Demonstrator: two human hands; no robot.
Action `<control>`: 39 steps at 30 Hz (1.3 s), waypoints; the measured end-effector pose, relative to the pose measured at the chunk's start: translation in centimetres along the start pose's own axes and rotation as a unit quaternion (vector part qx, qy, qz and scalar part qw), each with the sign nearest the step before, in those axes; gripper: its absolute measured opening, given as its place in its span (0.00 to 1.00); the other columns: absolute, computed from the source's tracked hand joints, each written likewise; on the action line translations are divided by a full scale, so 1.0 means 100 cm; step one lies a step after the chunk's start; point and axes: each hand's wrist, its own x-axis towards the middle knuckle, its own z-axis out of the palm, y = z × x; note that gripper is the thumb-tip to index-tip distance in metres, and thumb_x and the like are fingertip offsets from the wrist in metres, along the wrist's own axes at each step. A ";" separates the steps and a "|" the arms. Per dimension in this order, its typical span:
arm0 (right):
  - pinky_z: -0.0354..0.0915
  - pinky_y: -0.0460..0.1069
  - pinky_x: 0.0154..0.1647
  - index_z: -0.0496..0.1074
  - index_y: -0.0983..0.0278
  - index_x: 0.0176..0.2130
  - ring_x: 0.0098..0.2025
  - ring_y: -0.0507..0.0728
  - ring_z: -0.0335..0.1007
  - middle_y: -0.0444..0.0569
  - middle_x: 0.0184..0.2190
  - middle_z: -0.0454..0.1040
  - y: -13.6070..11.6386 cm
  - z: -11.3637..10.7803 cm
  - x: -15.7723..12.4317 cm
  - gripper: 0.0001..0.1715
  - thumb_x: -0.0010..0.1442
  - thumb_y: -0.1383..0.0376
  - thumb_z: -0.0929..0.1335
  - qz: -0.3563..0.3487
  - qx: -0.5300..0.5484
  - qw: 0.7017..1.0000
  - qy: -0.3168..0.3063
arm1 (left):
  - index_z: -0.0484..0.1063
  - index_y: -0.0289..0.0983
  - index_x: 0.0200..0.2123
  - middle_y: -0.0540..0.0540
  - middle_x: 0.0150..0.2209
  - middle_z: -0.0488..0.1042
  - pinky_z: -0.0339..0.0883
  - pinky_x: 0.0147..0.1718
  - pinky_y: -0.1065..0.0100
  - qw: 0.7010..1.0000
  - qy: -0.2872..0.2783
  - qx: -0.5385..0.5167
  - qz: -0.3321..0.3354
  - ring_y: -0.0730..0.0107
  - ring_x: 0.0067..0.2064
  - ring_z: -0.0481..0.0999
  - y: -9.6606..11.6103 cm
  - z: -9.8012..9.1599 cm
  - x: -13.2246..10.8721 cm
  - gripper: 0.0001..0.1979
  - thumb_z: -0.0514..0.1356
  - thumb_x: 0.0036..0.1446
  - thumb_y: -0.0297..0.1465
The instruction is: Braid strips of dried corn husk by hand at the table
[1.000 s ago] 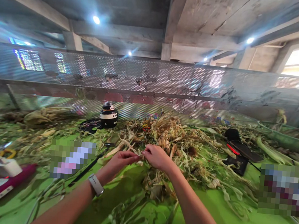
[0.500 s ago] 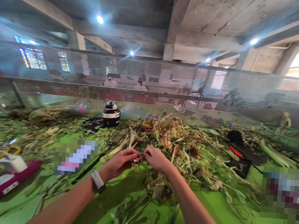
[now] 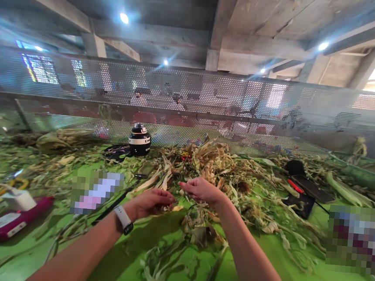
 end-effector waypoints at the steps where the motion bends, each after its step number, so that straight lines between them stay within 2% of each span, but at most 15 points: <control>1: 0.35 0.44 0.14 0.52 0.62 0.17 0.12 0.43 0.36 0.32 0.09 0.48 -0.001 0.001 -0.001 0.30 0.51 0.43 0.64 -0.002 0.023 1.000 -0.013 | 0.75 0.33 0.22 0.47 0.22 0.75 0.47 0.17 0.75 1.000 -0.006 0.008 -0.001 0.81 0.19 0.64 -0.001 0.001 -0.001 0.14 0.71 0.31 0.34; 5: 0.35 0.44 0.15 0.54 0.63 0.18 0.14 0.43 0.37 0.33 0.11 0.48 -0.004 0.002 -0.006 0.29 0.51 0.46 0.67 0.008 0.051 0.993 -0.104 | 0.75 0.32 0.22 0.49 0.20 0.75 0.47 0.17 0.76 0.999 -0.003 0.050 0.003 0.82 0.18 0.63 -0.001 0.004 -0.002 0.12 0.69 0.33 0.34; 7: 0.37 0.43 0.15 0.60 0.64 0.21 0.15 0.44 0.39 0.33 0.13 0.50 -0.007 0.002 -0.009 0.25 0.50 0.48 0.68 0.013 0.020 0.991 -0.134 | 0.74 0.32 0.21 0.50 0.19 0.73 0.45 0.16 0.76 0.998 0.006 0.063 -0.004 0.84 0.16 0.60 0.000 0.005 -0.001 0.12 0.68 0.34 0.34; 10: 0.43 0.42 0.18 0.68 0.66 0.32 0.19 0.45 0.46 0.35 0.18 0.57 -0.012 -0.002 -0.013 0.21 0.46 0.53 0.72 0.009 -0.112 0.990 -0.086 | 0.73 0.31 0.21 0.51 0.18 0.73 0.45 0.16 0.76 0.997 0.020 0.068 -0.012 0.84 0.15 0.59 0.001 0.006 0.001 0.11 0.68 0.35 0.33; 11: 0.46 0.42 0.20 0.69 0.66 0.32 0.20 0.45 0.49 0.36 0.19 0.59 -0.012 -0.004 -0.013 0.21 0.44 0.55 0.73 0.010 -0.172 0.983 -0.065 | 0.73 0.32 0.21 0.51 0.18 0.73 0.46 0.16 0.76 0.997 0.021 0.068 -0.011 0.84 0.16 0.60 0.001 0.006 0.001 0.11 0.68 0.35 0.33; 12: 0.47 0.42 0.21 0.70 0.67 0.31 0.22 0.46 0.52 0.38 0.20 0.61 -0.012 -0.007 -0.013 0.19 0.42 0.57 0.74 0.015 -0.227 0.972 -0.059 | 0.73 0.32 0.22 0.51 0.18 0.73 0.46 0.16 0.76 0.997 0.021 0.069 -0.011 0.83 0.16 0.61 0.000 0.005 0.002 0.11 0.68 0.36 0.33; 14: 0.50 0.43 0.23 0.71 0.68 0.26 0.24 0.47 0.55 0.40 0.19 0.64 -0.008 -0.014 -0.013 0.16 0.41 0.59 0.74 0.036 -0.293 0.951 -0.093 | 0.74 0.32 0.22 0.51 0.18 0.73 0.46 0.16 0.76 0.997 0.018 0.069 -0.010 0.83 0.17 0.62 -0.001 0.004 0.002 0.11 0.68 0.36 0.33; 16: 0.50 0.43 0.23 0.72 0.69 0.23 0.22 0.47 0.55 0.40 0.17 0.63 -0.003 -0.023 -0.012 0.14 0.44 0.59 0.72 0.051 -0.299 0.942 -0.145 | 0.74 0.32 0.23 0.51 0.18 0.73 0.46 0.16 0.75 0.998 0.014 0.066 -0.010 0.83 0.17 0.62 -0.002 0.003 0.003 0.12 0.69 0.36 0.35; 18: 0.49 0.43 0.23 0.72 0.69 0.23 0.21 0.46 0.52 0.38 0.16 0.60 0.004 -0.031 -0.010 0.15 0.46 0.57 0.70 0.043 -0.283 0.946 -0.154 | 0.74 0.32 0.23 0.50 0.19 0.73 0.46 0.17 0.75 0.998 0.007 0.063 -0.008 0.83 0.17 0.62 -0.002 0.002 0.003 0.14 0.70 0.35 0.36; 22: 0.46 0.44 0.21 0.70 0.68 0.22 0.20 0.46 0.49 0.38 0.15 0.58 0.020 -0.032 0.001 0.18 0.49 0.55 0.67 0.029 -0.272 0.955 -0.111 | 0.75 0.32 0.23 0.49 0.21 0.75 0.51 0.19 0.75 0.997 -0.015 0.080 0.005 0.80 0.21 0.66 -0.002 0.003 0.001 0.15 0.71 0.32 0.36; 24: 0.48 0.44 0.21 0.66 0.67 0.20 0.20 0.46 0.51 0.38 0.15 0.58 0.028 -0.024 0.010 0.18 0.49 0.56 0.67 0.029 -0.264 0.963 -0.052 | 0.76 0.32 0.23 0.49 0.21 0.75 0.52 0.20 0.75 0.995 -0.025 0.098 0.006 0.80 0.21 0.66 -0.002 0.005 -0.001 0.15 0.71 0.32 0.36; 28: 0.49 0.44 0.22 0.64 0.66 0.21 0.22 0.47 0.52 0.39 0.17 0.59 0.032 -0.004 0.022 0.17 0.50 0.56 0.65 -0.028 -0.244 0.968 0.060 | 0.75 0.32 0.25 0.49 0.21 0.75 0.55 0.23 0.74 0.994 -0.041 0.099 0.001 0.79 0.22 0.67 -0.003 0.005 0.000 0.16 0.71 0.31 0.35; 30: 0.49 0.43 0.21 0.64 0.66 0.21 0.21 0.47 0.51 0.38 0.16 0.58 0.028 0.000 0.021 0.17 0.50 0.56 0.65 -0.038 -0.213 0.974 0.069 | 0.73 0.32 0.24 0.49 0.21 0.75 0.57 0.24 0.73 0.997 -0.031 0.066 0.009 0.77 0.23 0.69 -0.006 0.003 0.003 0.17 0.72 0.29 0.35; 34: 0.47 0.43 0.18 0.63 0.65 0.21 0.17 0.45 0.49 0.36 0.14 0.56 0.021 -0.005 0.015 0.17 0.48 0.54 0.67 -0.016 -0.141 0.989 0.029 | 0.72 0.32 0.22 0.49 0.20 0.74 0.61 0.27 0.71 0.999 -0.028 0.016 0.008 0.76 0.23 0.70 -0.010 0.002 0.006 0.18 0.72 0.27 0.35; 39: 0.49 0.43 0.16 0.63 0.65 0.21 0.16 0.46 0.50 0.36 0.13 0.57 0.030 0.004 0.024 0.17 0.48 0.54 0.68 -0.019 -0.093 0.992 0.082 | 0.75 0.32 0.23 0.48 0.23 0.76 0.60 0.24 0.73 0.997 -0.044 0.066 -0.004 0.78 0.22 0.69 -0.004 0.008 -0.001 0.12 0.71 0.34 0.31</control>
